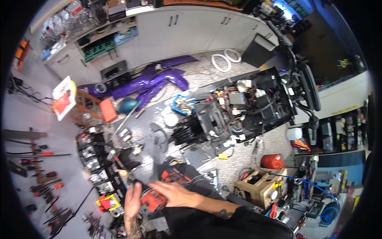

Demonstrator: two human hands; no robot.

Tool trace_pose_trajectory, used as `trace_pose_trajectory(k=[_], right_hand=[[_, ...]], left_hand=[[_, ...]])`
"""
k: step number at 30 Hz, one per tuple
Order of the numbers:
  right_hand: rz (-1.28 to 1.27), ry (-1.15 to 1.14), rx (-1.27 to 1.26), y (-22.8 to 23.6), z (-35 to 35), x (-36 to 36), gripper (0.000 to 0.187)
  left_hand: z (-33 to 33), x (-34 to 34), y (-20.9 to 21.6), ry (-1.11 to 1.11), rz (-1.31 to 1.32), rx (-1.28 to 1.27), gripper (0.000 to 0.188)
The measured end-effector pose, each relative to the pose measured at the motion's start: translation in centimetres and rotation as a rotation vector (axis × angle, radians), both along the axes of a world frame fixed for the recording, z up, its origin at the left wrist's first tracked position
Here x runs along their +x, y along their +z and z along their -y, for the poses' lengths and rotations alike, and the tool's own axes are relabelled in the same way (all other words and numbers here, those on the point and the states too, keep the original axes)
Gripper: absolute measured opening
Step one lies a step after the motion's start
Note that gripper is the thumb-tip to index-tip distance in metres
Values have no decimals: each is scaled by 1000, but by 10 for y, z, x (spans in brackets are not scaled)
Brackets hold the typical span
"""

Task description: The person uses a cordless drill to remove and install screws on a motorcycle handlebar assembly. They detach the left handlebar grip, reposition it, and then reattach it, followed by securing the right side and tightening central mounting bolts.

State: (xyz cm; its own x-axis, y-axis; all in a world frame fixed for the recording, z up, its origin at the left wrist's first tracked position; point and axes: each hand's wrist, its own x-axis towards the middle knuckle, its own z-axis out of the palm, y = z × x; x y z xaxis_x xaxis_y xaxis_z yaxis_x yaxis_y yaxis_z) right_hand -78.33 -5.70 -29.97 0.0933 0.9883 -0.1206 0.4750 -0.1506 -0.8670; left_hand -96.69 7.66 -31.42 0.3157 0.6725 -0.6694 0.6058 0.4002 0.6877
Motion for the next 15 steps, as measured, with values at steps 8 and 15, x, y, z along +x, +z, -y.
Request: trace_pose_trajectory(k=[8, 15], right_hand=[[-147, -338, 43, 155, 60, 63, 87], [-98, -816, 107, 218, 127, 58, 82]], left_hand=[[-30, 64, 98, 239, 631, -589, 46], [-21, 110, 157, -56, 507, -576, 43]])
